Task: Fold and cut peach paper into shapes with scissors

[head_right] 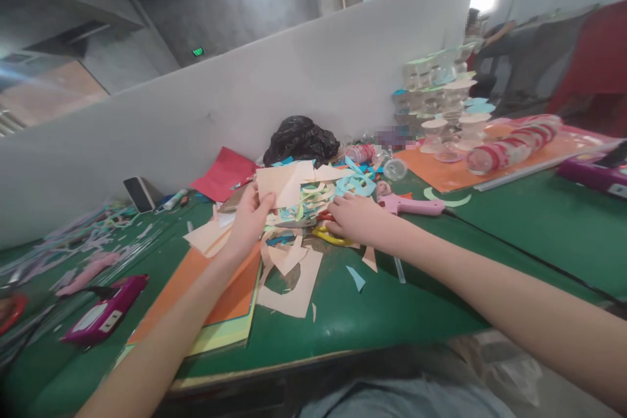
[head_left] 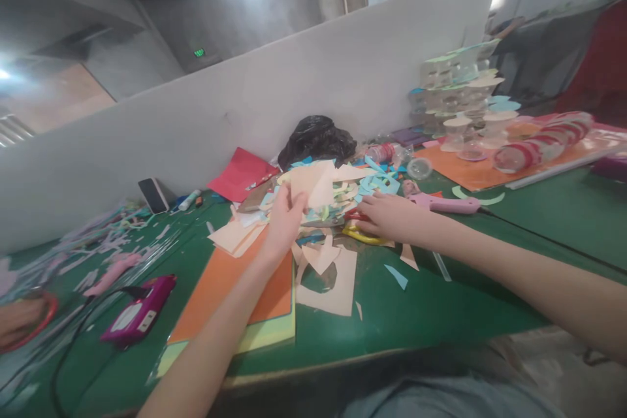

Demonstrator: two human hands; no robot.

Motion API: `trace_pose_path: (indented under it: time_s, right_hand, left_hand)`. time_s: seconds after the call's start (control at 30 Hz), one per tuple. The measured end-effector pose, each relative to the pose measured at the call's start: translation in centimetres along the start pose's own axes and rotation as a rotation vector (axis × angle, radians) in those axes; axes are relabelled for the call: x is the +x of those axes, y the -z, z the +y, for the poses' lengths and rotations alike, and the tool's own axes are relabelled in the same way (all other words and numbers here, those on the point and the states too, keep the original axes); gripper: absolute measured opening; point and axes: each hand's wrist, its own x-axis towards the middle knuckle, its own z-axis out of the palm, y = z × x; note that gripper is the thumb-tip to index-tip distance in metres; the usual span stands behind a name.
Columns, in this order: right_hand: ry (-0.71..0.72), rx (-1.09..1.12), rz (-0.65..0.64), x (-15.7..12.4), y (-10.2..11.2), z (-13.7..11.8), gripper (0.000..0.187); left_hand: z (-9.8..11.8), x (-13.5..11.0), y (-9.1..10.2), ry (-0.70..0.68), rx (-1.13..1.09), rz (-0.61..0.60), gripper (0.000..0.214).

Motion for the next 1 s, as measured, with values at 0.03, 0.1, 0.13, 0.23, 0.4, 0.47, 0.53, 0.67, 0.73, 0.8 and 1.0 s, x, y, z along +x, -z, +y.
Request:
trace_pose_path:
  time_s: [0.03,0.1,0.13,0.23,0.4,0.47,0.53,0.67,0.73,0.8,1.0]
  right_hand:
    - [0.001,-0.003,0.040,0.0,-0.2,-0.1,0.032]
    - [0.005,0.002,0.164,0.1,-0.3,-0.3,0.032]
    - [0.013,0.008,0.241,0.2,-0.3,-0.5,0.033]
    - [0.071,0.041,0.471,0.3,0.0,-1.1,0.042]
    - [0.115,0.153,0.670,0.2,0.5,-1.6,0.043]
    - [0.126,0.146,0.712,0.2,0.7,-1.3,0.044]
    - [0.130,0.097,0.737,0.1,0.8,-0.9,0.045]
    - [0.115,-0.012,0.741,0.0,1.0,-0.2,0.048]
    - [0.101,-0.040,0.734,-0.1,1.1,0.1,0.048]
    - [0.080,-0.074,0.708,-0.2,1.2,0.3,0.046]
    - [0.056,-0.168,0.583,-0.2,1.2,1.0,0.043]
  left_hand:
    - [-0.5,-0.3,-0.2,0.008,-0.004,-0.017,0.012]
    - [-1.0,-0.9,-0.5,0.026,-0.025,-0.052,0.014]
    - [-0.9,-1.1,-0.7,0.033,-0.044,-0.069,0.016]
    - [0.2,-1.8,-1.1,0.045,-0.107,-0.159,0.019]
    - [1.5,-3.0,-1.7,0.063,-0.191,-0.281,0.027]
    - [1.5,-3.3,-1.8,0.061,-0.172,-0.272,0.025]
    - [1.5,-3.5,-1.9,0.065,-0.163,-0.266,0.022]
    - [1.4,-3.6,-2.1,0.112,-0.211,-0.263,0.020]
    - [1.2,-3.6,-2.1,0.128,-0.222,-0.246,0.020]
    - [1.0,-3.4,-2.1,0.122,-0.215,-0.224,0.021]
    - [0.1,-2.6,-1.6,0.147,-0.267,-0.163,0.030]
